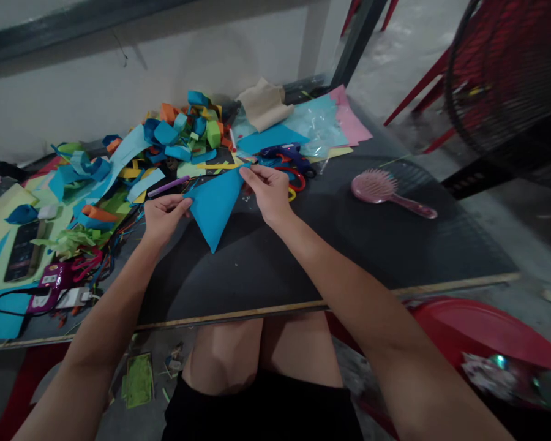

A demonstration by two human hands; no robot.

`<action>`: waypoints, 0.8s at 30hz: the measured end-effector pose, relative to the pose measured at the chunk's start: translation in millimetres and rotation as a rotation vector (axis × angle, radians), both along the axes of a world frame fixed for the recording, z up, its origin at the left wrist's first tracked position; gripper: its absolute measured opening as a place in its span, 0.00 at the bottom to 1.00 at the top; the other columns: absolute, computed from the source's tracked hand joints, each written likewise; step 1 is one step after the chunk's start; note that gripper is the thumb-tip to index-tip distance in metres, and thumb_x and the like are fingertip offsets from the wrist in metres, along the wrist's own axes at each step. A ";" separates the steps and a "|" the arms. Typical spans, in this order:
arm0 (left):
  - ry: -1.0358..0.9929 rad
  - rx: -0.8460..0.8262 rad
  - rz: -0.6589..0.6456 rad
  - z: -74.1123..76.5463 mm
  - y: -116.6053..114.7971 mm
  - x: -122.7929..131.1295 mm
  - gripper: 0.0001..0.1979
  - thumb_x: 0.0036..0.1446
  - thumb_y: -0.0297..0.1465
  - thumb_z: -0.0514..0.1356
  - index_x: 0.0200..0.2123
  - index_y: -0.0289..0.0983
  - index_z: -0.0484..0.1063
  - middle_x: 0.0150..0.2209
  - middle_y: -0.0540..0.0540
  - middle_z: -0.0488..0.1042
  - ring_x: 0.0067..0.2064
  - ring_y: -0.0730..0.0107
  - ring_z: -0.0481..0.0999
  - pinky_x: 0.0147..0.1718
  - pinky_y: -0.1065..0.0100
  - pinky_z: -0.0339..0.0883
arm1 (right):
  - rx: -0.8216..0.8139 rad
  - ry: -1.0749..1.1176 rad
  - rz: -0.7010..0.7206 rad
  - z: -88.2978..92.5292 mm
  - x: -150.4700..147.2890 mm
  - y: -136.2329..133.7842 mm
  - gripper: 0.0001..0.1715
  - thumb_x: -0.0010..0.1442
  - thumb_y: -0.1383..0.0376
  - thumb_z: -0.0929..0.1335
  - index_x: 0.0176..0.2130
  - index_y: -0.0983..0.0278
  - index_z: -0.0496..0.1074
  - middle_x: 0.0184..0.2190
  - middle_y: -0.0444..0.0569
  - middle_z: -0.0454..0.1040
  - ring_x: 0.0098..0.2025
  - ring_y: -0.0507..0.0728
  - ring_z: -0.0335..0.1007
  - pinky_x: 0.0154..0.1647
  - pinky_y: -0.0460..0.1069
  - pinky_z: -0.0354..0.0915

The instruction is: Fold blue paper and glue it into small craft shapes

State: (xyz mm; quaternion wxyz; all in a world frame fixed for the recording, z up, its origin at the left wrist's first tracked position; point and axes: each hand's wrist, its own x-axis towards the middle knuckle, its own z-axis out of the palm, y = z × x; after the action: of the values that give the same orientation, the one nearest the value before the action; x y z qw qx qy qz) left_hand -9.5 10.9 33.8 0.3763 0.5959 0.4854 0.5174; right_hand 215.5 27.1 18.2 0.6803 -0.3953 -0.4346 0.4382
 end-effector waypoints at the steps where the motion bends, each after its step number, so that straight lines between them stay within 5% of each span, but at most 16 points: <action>1: -0.004 -0.001 0.001 -0.3 0.4 -0.4 0.15 0.43 0.40 0.71 0.26 0.34 0.78 0.20 0.49 0.75 0.20 0.75 0.71 0.22 0.71 0.68 | 0.011 0.000 0.005 0.6 0.3 -0.3 0.22 0.43 0.46 0.78 0.23 0.60 0.74 0.17 0.39 0.66 0.20 0.48 0.62 0.23 0.47 0.64; 24: -0.014 -0.015 -0.040 2.0 0.0 0.1 0.12 0.44 0.38 0.71 0.25 0.34 0.78 0.20 0.50 0.74 0.20 0.77 0.70 0.22 0.72 0.66 | -0.134 -0.025 -0.090 -1.4 2.0 2.0 0.23 0.51 0.43 0.72 0.24 0.60 0.75 0.17 0.43 0.68 0.20 0.53 0.67 0.24 0.51 0.67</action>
State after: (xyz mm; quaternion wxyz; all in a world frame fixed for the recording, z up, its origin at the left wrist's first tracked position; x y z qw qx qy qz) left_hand -9.3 10.9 35.7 0.3946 0.5989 0.4746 0.5103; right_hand 217.4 29.1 16.8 0.6659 -0.4645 -0.3947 0.4300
